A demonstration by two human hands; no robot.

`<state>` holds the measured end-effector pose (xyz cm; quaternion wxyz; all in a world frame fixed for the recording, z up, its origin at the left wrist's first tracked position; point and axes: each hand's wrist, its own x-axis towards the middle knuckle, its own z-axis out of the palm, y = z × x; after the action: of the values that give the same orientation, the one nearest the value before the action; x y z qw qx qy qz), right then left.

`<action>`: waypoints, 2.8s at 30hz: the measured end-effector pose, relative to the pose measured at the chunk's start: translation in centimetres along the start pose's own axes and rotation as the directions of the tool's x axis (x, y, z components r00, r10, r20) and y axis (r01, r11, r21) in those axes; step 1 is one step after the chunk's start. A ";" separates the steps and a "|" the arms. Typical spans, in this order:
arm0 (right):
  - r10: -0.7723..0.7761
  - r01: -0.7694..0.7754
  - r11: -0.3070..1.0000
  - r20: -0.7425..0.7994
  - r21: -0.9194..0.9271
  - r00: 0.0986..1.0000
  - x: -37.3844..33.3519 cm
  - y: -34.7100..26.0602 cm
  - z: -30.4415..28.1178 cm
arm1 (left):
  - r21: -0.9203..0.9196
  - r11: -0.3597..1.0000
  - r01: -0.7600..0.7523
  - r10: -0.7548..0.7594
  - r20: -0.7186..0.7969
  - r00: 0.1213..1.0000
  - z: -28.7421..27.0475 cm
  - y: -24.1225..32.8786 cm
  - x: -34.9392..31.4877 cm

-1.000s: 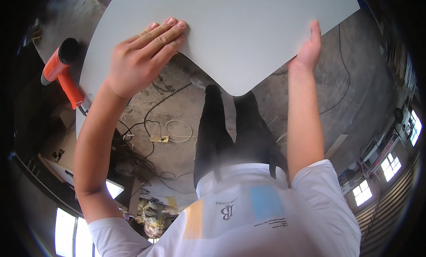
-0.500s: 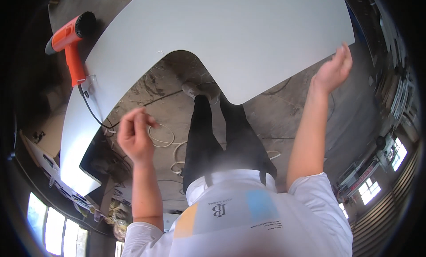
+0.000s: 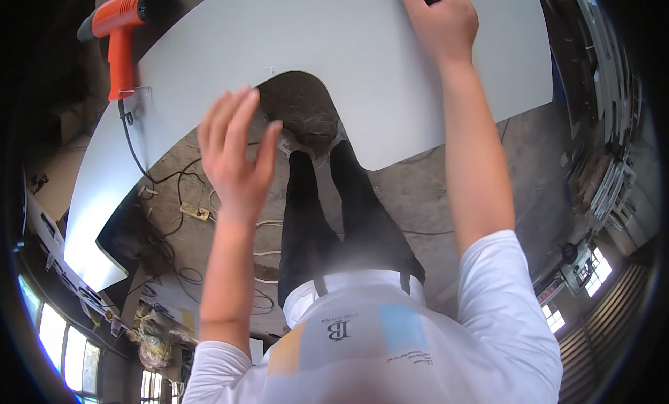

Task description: The person cleans a large white curved panel using a cloth, trims the edges with a knife, and applies heat to the surface using a heat gun.

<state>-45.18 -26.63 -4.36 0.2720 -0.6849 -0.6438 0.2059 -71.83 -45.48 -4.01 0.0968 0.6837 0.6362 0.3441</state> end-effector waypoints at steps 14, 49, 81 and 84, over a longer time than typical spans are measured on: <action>0.006 -0.086 0.926 0.213 0.369 0.977 -19.5 -2.5 -2.8 | -0.621 0.381 0.685 -0.343 0.594 0.728 -0.1 4.5 -3.3; -0.173 0.123 0.908 0.089 0.400 0.981 -17.7 0.4 -1.0 | -0.235 0.608 0.758 -0.511 0.615 0.600 2.6 2.2 3.1; 0.080 -0.168 0.893 0.219 0.418 0.972 -17.4 -2.4 -1.9 | -0.358 0.309 0.881 -0.265 0.857 0.442 0.5 4.6 -1.1; 0.078 -0.358 0.820 0.533 0.447 0.843 -17.1 -3.1 -2.5 | -0.407 0.198 0.892 -0.236 0.863 0.446 0.3 5.8 -2.7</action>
<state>-47.44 -43.86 -1.68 0.2511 -0.5786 -0.5231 0.5732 -66.92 -48.92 -1.86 0.7538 0.2877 0.5197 0.2807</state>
